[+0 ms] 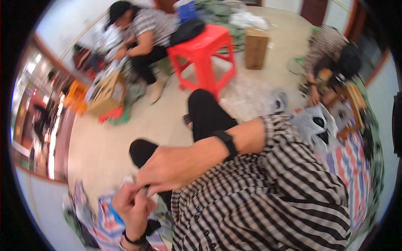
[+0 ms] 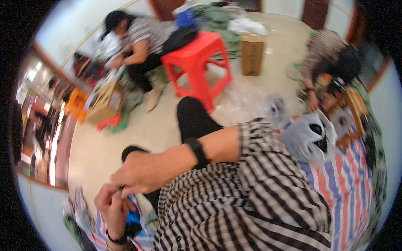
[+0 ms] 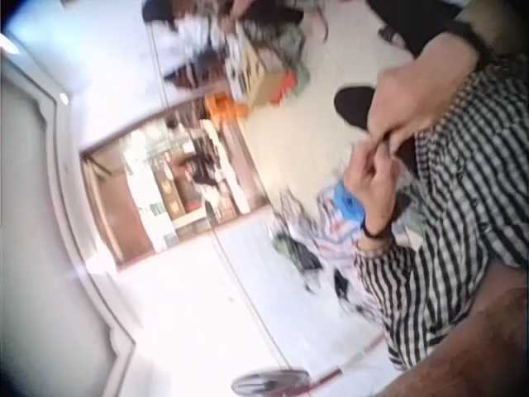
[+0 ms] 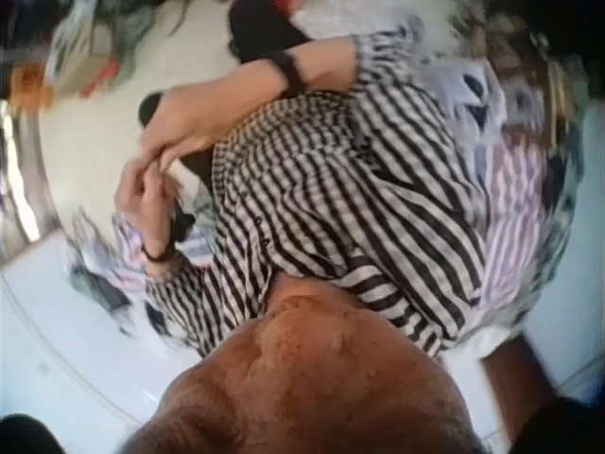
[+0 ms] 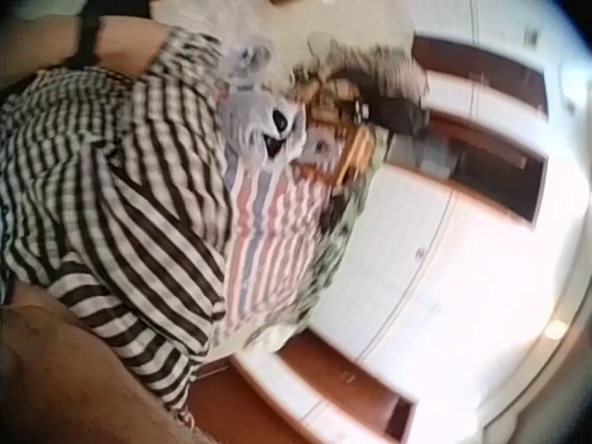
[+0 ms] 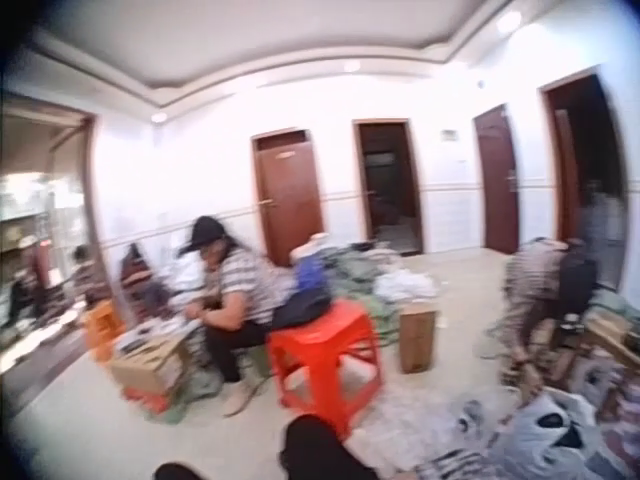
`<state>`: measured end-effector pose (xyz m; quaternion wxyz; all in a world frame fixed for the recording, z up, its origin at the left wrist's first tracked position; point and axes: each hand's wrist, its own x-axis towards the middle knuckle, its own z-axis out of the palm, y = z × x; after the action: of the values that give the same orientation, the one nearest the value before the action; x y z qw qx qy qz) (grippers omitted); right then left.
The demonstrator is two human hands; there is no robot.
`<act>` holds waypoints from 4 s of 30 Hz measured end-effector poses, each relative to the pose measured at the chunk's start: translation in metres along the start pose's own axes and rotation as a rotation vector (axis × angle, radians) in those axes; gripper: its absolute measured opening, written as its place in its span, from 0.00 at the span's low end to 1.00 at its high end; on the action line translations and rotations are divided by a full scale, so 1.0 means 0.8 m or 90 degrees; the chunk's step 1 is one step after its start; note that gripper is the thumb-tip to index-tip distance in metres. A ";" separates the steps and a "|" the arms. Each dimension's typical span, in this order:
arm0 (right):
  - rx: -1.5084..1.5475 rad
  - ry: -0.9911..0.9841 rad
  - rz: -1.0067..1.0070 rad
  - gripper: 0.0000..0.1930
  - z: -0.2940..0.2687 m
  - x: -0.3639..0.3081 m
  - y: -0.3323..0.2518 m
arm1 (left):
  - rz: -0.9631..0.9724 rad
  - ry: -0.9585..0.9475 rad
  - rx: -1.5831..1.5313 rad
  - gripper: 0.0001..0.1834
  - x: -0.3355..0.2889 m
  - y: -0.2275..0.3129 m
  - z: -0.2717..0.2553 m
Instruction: The recorder is assembling and sorting small black plastic buckles and nylon straps.
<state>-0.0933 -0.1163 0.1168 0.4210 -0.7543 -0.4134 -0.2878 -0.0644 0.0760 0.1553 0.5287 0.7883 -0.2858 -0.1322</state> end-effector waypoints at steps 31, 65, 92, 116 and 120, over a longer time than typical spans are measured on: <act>0.060 0.109 0.015 0.14 -0.012 -0.059 -0.014 | -0.050 -0.179 -0.098 0.04 0.010 0.011 0.039; -0.015 0.169 0.063 0.18 -0.011 -0.064 -0.026 | -0.097 -0.251 -0.323 0.03 0.014 -0.006 0.046; -0.042 -0.082 0.081 0.13 -0.025 -0.046 -0.025 | 0.159 -0.165 -0.031 0.03 0.008 -0.033 0.051; -0.090 0.098 -0.007 0.12 -0.023 -0.064 -0.023 | 0.410 -0.239 0.144 0.11 0.010 -0.010 0.041; -0.133 0.115 -0.128 0.12 -0.026 -0.069 -0.021 | 0.499 -0.233 0.206 0.12 0.007 -0.006 0.045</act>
<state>-0.1367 -0.1504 0.0901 0.3446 -0.7198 -0.4152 -0.4368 -0.0769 0.0468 0.1371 0.3498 0.6571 -0.6676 -0.0128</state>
